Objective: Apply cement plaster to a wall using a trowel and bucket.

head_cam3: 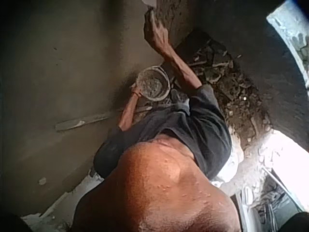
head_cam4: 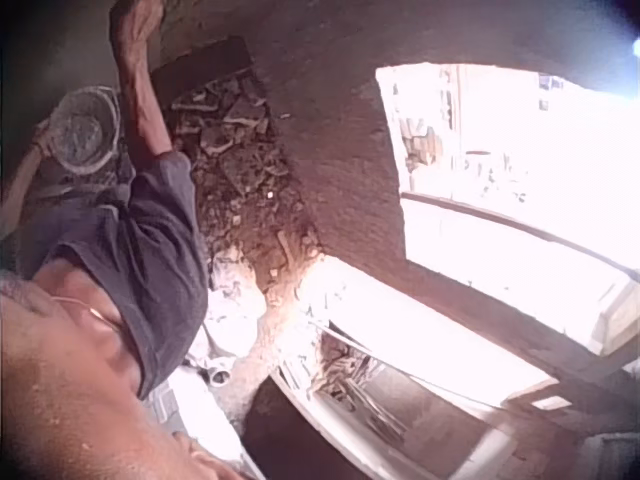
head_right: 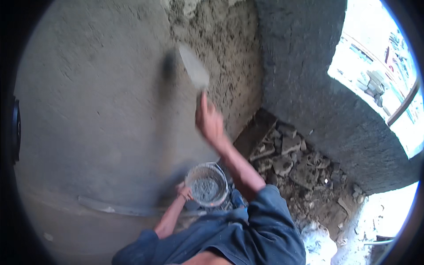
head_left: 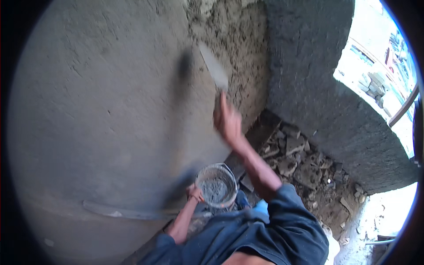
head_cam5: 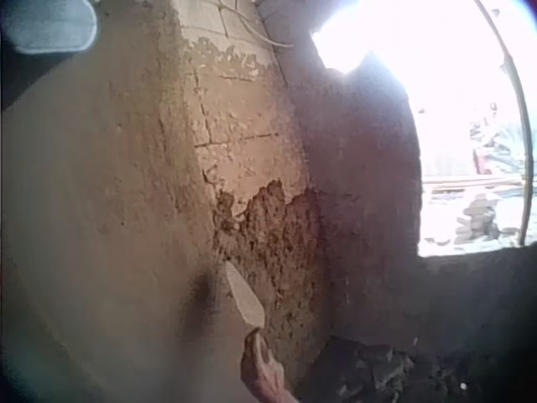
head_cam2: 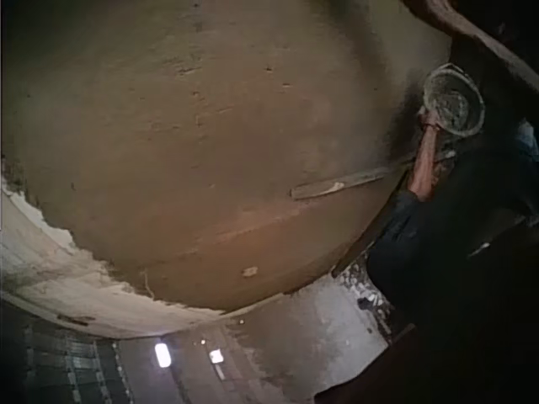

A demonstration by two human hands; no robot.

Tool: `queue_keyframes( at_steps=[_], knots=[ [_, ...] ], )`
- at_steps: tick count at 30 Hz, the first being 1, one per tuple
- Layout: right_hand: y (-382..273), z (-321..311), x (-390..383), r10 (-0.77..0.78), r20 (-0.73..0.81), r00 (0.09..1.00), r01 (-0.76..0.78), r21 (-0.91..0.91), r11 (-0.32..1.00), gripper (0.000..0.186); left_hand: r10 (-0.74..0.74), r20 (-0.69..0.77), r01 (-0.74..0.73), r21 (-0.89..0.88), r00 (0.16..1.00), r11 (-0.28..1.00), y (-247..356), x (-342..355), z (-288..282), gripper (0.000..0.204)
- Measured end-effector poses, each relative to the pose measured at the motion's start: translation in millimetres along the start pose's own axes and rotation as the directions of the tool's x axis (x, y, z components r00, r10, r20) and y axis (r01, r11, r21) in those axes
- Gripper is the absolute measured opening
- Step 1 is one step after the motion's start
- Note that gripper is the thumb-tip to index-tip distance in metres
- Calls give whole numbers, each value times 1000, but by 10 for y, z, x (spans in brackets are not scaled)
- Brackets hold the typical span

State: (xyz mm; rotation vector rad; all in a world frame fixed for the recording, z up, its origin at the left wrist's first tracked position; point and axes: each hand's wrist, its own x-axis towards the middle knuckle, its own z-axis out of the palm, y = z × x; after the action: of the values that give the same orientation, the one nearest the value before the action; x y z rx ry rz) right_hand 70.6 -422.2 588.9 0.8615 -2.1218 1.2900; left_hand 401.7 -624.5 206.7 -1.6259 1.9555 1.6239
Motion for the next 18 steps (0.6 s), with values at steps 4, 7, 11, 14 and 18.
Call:
queue_keyframes(
  at_steps=[4, 7, 11, 14, 18],
  knots=[
    [361, -309, -1105, 180, -161, 970, -129, 281, 951, 63, 207, -138, -235, -237, 969, 943, 1475, -1140, 464, 33],
    [530, -606, -1656, 164, 24, 986, -162, 341, 926, 61, 292, -183, -311, -86, 939, 947, 1443, -1016, 430, 49],
    [950, -1148, -1955, 393, 343, 853, -488, 256, 834, 58, 362, -141, -374, -74, 922, 924, 1859, -936, 580, 50],
    [995, -1238, -2026, 563, 304, 769, -640, 390, 663, 53, 476, -100, -485, -100, 874, 869, 2253, -1129, 668, 50],
    [899, -1284, -1812, 670, 446, 594, -787, 495, 368, 52, 442, -57, -445, -103, 895, 889, 2539, -1156, 742, 51]
  ],
)
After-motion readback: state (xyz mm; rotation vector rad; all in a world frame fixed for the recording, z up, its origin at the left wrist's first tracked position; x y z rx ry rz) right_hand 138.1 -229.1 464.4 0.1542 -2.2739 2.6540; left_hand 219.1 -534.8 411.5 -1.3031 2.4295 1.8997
